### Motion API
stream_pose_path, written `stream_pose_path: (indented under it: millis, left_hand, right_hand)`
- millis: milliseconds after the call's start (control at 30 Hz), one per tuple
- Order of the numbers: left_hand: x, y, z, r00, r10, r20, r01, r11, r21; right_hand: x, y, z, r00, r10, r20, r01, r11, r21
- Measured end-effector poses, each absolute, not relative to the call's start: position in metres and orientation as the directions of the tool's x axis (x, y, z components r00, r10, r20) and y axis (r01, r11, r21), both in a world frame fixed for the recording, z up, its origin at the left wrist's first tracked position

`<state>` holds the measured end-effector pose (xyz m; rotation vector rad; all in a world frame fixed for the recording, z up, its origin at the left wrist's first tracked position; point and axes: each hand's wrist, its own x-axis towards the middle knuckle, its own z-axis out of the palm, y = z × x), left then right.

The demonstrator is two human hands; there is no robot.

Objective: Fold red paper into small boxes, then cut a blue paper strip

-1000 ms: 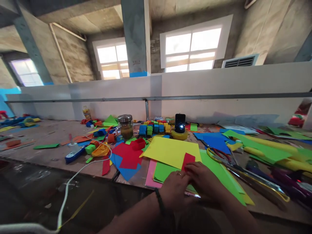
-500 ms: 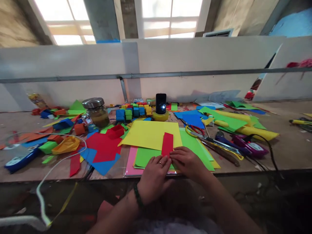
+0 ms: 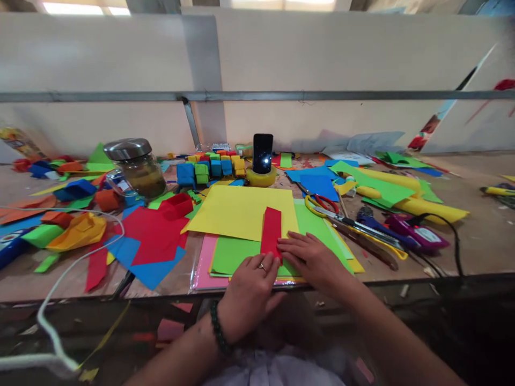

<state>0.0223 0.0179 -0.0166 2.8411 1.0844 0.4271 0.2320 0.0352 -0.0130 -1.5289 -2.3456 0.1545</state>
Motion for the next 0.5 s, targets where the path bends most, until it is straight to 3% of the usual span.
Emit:
stream_pose_path:
  millis: [167,333,400,500]
  left_hand:
    - [0.021,0.012,-0.011,0.736,0.643,0.21,0.616,-0.766,0.184]
    - [0.02,0.01,-0.003,0.731,0.649,0.211,0.597,-0.758,0.263]
    - [0.019,0.012,-0.002,0.719,0.642,0.266,0.54,-0.757,0.367]
    - [0.012,0.016,-0.005,0.598,0.685,0.417,0.364,-0.695,0.62]
  right_hand:
    - [0.238,0.061,0.019,-0.424,0.903,0.067,0.889,0.429,-0.159]
    - [0.218,0.083,0.041,-0.121,0.992,-0.017,0.985,0.118,-0.129]
    - [0.204,0.084,0.037,-0.1,0.995,-0.027,0.983,0.095,-0.159]
    - [0.186,0.081,0.028,-0.125,0.992,-0.016,0.963,0.117,-0.243]
